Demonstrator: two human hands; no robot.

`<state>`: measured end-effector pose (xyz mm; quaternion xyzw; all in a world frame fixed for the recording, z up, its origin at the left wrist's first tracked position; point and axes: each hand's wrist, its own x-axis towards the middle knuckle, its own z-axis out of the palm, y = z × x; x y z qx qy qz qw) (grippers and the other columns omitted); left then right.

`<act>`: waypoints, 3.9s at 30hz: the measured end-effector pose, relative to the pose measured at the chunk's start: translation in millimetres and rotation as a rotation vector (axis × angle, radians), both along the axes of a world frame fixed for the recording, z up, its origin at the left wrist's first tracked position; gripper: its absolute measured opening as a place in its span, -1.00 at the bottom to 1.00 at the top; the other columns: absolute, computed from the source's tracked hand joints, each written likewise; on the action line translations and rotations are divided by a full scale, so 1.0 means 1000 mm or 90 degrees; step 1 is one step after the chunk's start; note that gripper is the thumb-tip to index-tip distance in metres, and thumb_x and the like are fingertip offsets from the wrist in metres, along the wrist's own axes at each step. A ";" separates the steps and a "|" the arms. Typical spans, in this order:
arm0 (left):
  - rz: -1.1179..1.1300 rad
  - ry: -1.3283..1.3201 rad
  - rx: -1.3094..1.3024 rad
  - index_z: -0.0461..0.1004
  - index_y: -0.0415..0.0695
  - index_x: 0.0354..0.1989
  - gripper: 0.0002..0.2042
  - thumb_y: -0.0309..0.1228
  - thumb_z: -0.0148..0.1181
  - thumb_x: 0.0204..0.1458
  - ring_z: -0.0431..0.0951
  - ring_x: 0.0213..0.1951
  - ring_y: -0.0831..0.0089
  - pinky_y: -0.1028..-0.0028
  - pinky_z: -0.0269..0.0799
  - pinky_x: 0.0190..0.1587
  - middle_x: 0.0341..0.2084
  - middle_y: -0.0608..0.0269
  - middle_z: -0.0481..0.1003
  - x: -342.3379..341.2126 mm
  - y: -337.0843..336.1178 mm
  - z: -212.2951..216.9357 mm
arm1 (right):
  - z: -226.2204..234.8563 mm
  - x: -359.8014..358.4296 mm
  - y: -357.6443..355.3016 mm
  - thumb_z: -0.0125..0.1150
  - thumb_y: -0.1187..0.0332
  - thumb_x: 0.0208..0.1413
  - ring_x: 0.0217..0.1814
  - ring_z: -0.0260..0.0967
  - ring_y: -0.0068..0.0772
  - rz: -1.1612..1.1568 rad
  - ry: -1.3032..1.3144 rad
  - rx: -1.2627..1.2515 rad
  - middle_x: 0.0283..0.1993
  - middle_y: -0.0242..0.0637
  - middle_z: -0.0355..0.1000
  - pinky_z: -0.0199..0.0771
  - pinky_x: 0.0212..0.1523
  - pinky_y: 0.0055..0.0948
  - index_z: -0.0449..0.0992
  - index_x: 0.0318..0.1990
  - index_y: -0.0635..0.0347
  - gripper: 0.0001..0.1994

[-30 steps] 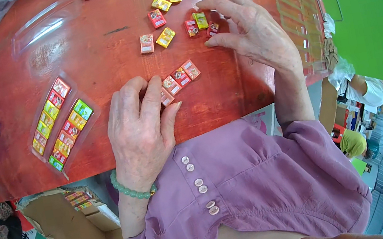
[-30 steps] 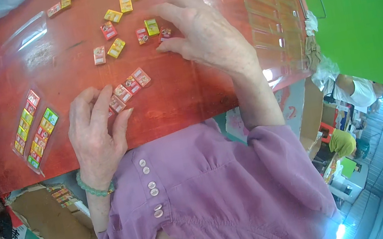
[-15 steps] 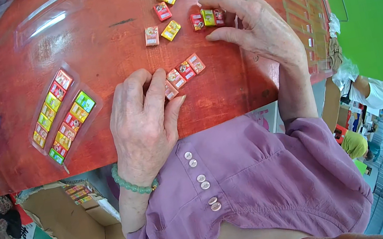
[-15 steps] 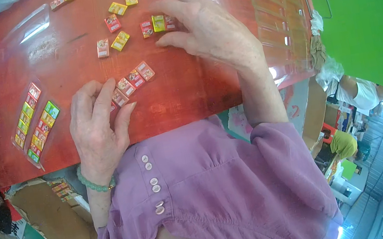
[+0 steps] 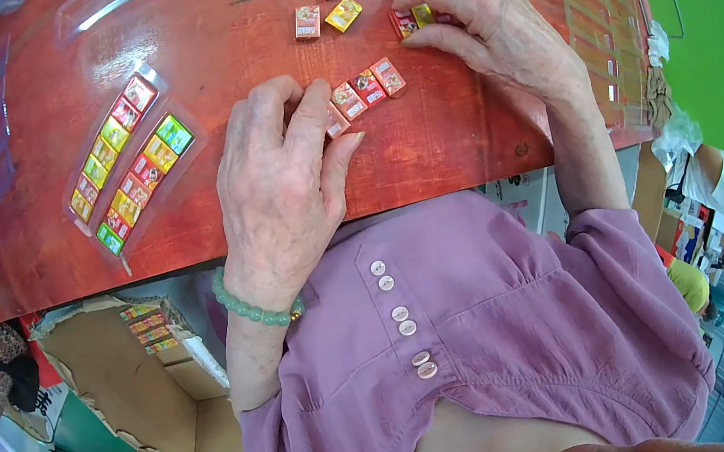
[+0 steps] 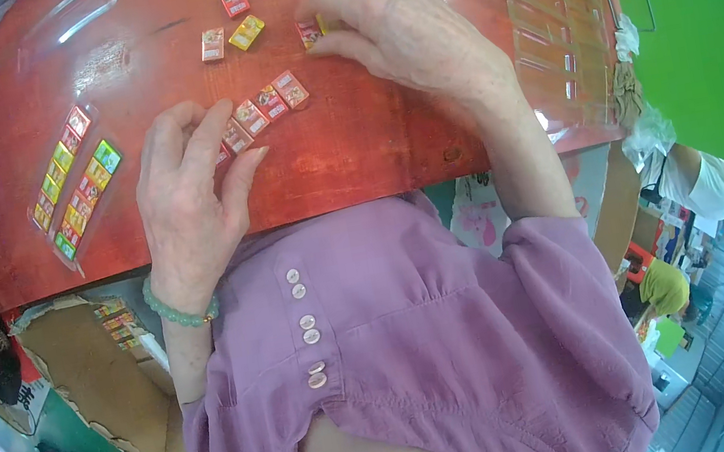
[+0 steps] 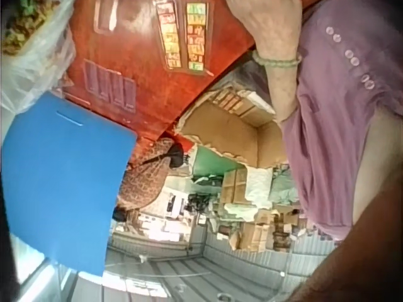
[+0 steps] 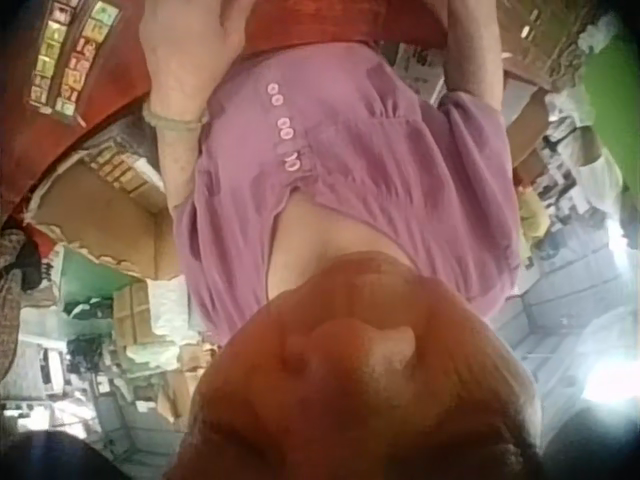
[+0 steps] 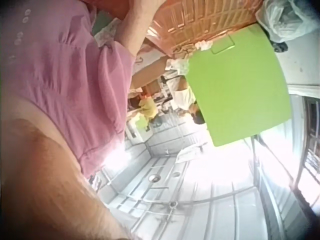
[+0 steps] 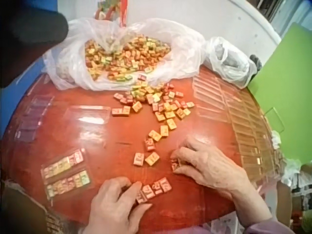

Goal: Arranging and packing small colorful toy boxes into plastic organizer trays on a factory workbench.

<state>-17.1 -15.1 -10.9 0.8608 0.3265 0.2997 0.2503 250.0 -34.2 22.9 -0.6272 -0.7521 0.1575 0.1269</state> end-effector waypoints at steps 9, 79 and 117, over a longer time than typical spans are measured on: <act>0.014 0.039 -0.017 0.52 -0.25 0.02 -0.57 -0.50 0.44 -0.07 0.50 -0.13 0.13 0.22 0.50 -0.11 -0.15 0.10 0.41 0.000 -0.003 0.007 | 0.007 -0.012 -0.017 0.40 0.30 0.11 0.03 0.46 -0.07 0.072 0.054 -0.040 -0.02 -0.17 0.44 0.49 0.03 -0.21 0.55 0.02 0.18 -0.66; 0.158 -0.013 0.013 0.53 -0.24 -0.05 -0.70 -0.55 0.36 0.01 0.48 -0.19 0.07 0.18 0.43 -0.14 -0.22 0.06 0.42 -0.037 -0.004 0.032 | 0.031 -0.072 0.006 0.18 0.40 0.25 0.07 0.43 0.10 0.210 -0.038 -0.090 0.09 -0.01 0.35 0.50 0.03 -0.10 0.37 0.13 0.33 -0.66; 0.236 0.137 -0.022 0.54 -0.19 -0.02 -0.69 -0.48 0.37 0.04 0.49 -0.14 0.11 0.18 0.47 -0.14 -0.21 0.12 0.41 -0.063 -0.028 0.018 | 0.000 -0.103 -0.003 0.38 0.14 0.14 -0.05 0.46 -0.07 0.127 -0.043 0.039 -0.08 -0.17 0.41 0.51 -0.07 -0.15 0.54 0.08 0.08 -0.60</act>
